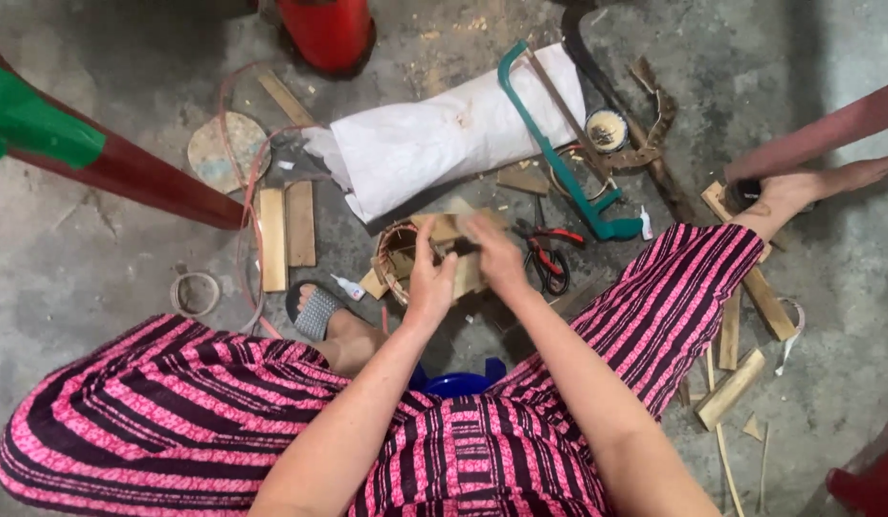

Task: Assembling a small wooden frame by nailing pieces together and sanding the wood for a smooth finish.

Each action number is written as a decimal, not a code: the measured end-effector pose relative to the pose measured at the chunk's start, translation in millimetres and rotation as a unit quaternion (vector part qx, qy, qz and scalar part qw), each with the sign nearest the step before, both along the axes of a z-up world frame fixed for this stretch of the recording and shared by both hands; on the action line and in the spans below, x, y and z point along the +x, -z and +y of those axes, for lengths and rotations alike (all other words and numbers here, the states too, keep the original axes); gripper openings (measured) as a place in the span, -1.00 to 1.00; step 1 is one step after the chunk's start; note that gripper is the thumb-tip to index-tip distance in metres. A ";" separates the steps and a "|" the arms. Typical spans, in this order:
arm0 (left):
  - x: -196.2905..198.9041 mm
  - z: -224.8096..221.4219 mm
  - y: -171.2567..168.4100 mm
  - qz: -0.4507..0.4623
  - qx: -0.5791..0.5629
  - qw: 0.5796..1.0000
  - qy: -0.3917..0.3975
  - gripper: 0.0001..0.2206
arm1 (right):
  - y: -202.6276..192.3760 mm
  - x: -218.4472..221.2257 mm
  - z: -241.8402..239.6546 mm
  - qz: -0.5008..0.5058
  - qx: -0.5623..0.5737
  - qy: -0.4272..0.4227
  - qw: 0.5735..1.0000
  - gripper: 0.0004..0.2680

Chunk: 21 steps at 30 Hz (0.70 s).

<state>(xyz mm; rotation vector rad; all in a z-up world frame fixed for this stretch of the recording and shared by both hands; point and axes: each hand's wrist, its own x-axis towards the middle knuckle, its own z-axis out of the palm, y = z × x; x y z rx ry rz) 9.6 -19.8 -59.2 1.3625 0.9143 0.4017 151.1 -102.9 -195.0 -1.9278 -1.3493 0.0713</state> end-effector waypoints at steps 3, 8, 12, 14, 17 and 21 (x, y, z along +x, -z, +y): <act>0.7 -6.4 -1.2 -0.010 -0.023 1.000 0.010 -0.35 | 32.1 22.7 -8.4 0.049 -0.116 0.069 0.990 -0.59; -2.7 -4.9 26.9 -0.031 -0.103 0.990 -0.093 -0.17 | 41.9 5.9 -12.8 0.087 -0.247 0.108 0.959 -0.50; -3.2 5.6 58.7 -0.056 -0.134 0.977 -0.153 -0.29 | 0.4 -6.2 -17.3 0.120 -0.202 0.125 0.964 -0.52; -3.3 14.8 56.4 -0.033 -0.196 0.960 -0.199 -0.36 | -5.1 -8.0 -17.7 0.126 -0.196 0.108 0.967 -0.52; -4.3 27.9 39.8 0.018 -0.211 0.970 -0.122 -0.35 | -6.2 -2.1 -13.5 0.134 -0.191 0.101 0.967 -0.53; -0.4 30.7 29.2 0.058 -0.176 0.980 -0.068 -0.35 | -11.8 -23.0 -3.6 0.131 -0.154 0.098 0.974 -0.58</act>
